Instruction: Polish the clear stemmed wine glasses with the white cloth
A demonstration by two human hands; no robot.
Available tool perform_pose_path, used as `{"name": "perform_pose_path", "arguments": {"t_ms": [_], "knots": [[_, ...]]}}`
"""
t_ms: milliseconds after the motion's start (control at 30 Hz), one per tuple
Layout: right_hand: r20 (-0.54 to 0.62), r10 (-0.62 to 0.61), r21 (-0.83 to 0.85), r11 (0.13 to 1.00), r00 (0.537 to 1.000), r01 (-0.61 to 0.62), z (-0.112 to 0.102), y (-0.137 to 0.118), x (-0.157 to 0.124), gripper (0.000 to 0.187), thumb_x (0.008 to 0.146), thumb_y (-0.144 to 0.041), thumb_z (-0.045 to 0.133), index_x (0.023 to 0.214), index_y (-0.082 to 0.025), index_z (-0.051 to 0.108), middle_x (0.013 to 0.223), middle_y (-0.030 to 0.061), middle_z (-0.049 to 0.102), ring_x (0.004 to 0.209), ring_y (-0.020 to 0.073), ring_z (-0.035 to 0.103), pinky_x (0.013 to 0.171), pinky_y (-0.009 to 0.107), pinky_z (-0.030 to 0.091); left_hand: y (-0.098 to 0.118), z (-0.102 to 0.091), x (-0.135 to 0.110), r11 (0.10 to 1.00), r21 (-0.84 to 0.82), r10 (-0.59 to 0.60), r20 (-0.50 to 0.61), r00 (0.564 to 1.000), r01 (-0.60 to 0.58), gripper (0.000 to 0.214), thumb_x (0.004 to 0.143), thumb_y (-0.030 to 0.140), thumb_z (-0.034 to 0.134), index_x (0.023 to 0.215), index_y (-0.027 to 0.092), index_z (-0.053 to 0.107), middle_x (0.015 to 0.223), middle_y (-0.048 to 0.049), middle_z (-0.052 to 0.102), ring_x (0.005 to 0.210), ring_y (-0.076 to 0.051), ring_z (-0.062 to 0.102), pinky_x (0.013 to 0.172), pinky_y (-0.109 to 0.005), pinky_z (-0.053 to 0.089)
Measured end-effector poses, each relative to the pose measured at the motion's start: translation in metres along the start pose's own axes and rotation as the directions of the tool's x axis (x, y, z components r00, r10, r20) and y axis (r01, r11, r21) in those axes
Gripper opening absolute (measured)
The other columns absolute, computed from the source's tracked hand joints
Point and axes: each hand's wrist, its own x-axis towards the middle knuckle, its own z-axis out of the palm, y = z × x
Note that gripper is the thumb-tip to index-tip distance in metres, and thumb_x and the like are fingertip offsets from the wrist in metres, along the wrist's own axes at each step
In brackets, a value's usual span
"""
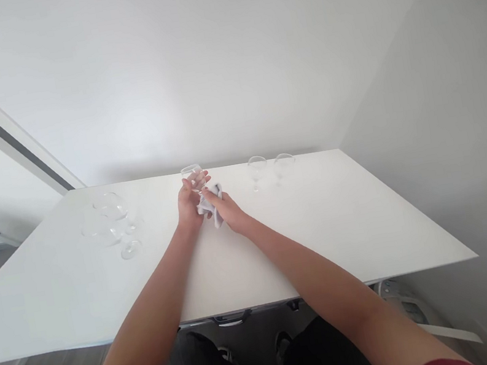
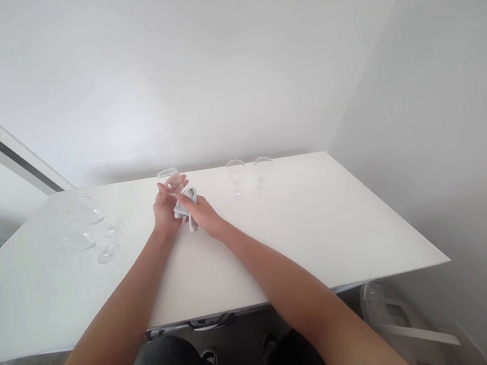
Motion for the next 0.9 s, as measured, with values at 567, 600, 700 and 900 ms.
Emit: {"name": "perform_pose_path", "arguments": {"t_ms": [567, 600, 700, 900], "knots": [[0.035, -0.023, -0.068, 0.997, 0.999, 0.026, -0.008, 0.018, 0.017, 0.044, 0.092, -0.063, 0.054, 0.08, -0.021, 0.058, 0.073, 0.0019, 0.059, 0.065, 0.0163, 0.058, 0.056, 0.026, 0.043, -0.003, 0.001, -0.001, 1.0, -0.013, -0.01, 0.047, 0.999, 0.01, 0.057, 0.087, 0.066, 0.066, 0.117, 0.017, 0.074, 0.133, -0.0161, 0.07, 0.12, -0.033, 0.068, 0.091, -0.042, 0.058], [0.029, -0.005, -0.037, 0.999, 1.0, 0.006, -0.009, 0.017, 0.016, 0.047, 0.093, -0.065, 0.05, 0.08, -0.021, 0.058, 0.072, 0.0018, 0.059, 0.065, 0.0166, 0.058, 0.057, 0.026, 0.044, -0.004, 0.0, 0.0, 1.0, -0.015, -0.019, 0.051, 0.999, 0.019, 0.058, 0.088, 0.067, 0.065, 0.117, 0.018, 0.074, 0.133, -0.0156, 0.07, 0.118, -0.032, 0.068, 0.089, -0.041, 0.058], [-0.195, -0.175, -0.312, 0.944, 0.965, 0.108, -0.012, 0.015, 0.011, 0.036, 0.094, -0.053, 0.053, 0.078, -0.021, 0.058, 0.072, 0.0017, 0.057, 0.071, 0.0181, 0.058, 0.063, 0.028, 0.046, -0.006, -0.002, 0.003, 0.999, -0.031, 0.021, 0.032, 0.999, -0.02, 0.057, 0.086, 0.066, 0.069, 0.119, 0.02, 0.073, 0.131, -0.0137, 0.071, 0.115, -0.028, 0.069, 0.085, -0.036, 0.058], [0.158, -0.408, -0.907, 0.3, 0.899, 0.296, -0.008, 0.01, -0.008, 0.022, 0.085, -0.025, 0.063, 0.106, -0.023, 0.07, 0.112, 0.0057, 0.057, 0.081, 0.0161, 0.058, 0.071, 0.028, 0.047, -0.005, 0.001, 0.004, 0.994, 0.03, 0.107, -0.096, 0.99, -0.104, 0.05, 0.082, 0.051, 0.079, 0.121, 0.02, 0.072, 0.127, -0.0136, 0.072, 0.112, -0.027, 0.07, 0.086, -0.034, 0.054]]}}
